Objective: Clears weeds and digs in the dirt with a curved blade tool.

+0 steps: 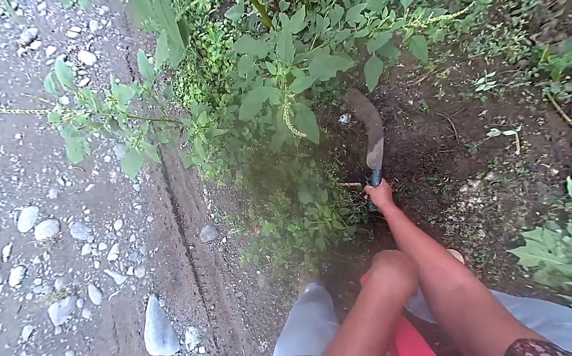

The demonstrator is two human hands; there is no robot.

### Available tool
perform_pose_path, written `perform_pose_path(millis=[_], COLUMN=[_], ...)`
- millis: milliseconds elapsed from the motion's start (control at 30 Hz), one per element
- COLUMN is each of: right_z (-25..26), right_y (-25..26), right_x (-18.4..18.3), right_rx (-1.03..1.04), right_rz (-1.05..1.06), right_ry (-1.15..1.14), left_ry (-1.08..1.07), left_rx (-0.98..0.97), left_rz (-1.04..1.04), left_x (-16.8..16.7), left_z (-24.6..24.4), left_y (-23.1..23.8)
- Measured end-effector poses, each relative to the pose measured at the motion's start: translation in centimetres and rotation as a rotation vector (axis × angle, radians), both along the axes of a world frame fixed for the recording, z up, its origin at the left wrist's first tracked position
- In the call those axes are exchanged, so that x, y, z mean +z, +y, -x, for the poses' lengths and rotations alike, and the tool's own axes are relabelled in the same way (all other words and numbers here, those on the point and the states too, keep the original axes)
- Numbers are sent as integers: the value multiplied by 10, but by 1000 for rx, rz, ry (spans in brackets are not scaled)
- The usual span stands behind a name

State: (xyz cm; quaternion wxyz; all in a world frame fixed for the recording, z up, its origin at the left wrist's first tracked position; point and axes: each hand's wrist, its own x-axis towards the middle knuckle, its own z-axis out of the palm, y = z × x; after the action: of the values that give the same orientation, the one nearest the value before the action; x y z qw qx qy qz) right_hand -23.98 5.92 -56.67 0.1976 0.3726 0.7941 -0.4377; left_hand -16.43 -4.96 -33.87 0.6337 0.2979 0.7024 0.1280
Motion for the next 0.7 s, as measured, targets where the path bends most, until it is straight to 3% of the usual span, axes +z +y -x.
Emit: perform_pose_path(millis=[67,233,333,400,500,633,700], right_z=[-19,-91,-109,-110,-97,-55,-40], right_y=[-1,47,81,93,82,16,-22], right_x=[-15,-12,9,17,28,14,0], right_rx=[13,748,949,873,510,-54,-158], right_rz=[50,-171,-328,-347,-303,-25,120], right_ry=[-67,-395,-415,-392,-236,35,31], left_ry=[-2,-13,-9,-10,-12,-21,-18], left_rx=[23,17,-22,-33,-33,-9,-13], left_rz=[9,45,56,49,48,40,33], left_x=[1,17,18,20,19,19,16], left_z=[-1,7,6,5,3,2,2], left_y=[-1,-5,-3,-2,-2,-2,-2])
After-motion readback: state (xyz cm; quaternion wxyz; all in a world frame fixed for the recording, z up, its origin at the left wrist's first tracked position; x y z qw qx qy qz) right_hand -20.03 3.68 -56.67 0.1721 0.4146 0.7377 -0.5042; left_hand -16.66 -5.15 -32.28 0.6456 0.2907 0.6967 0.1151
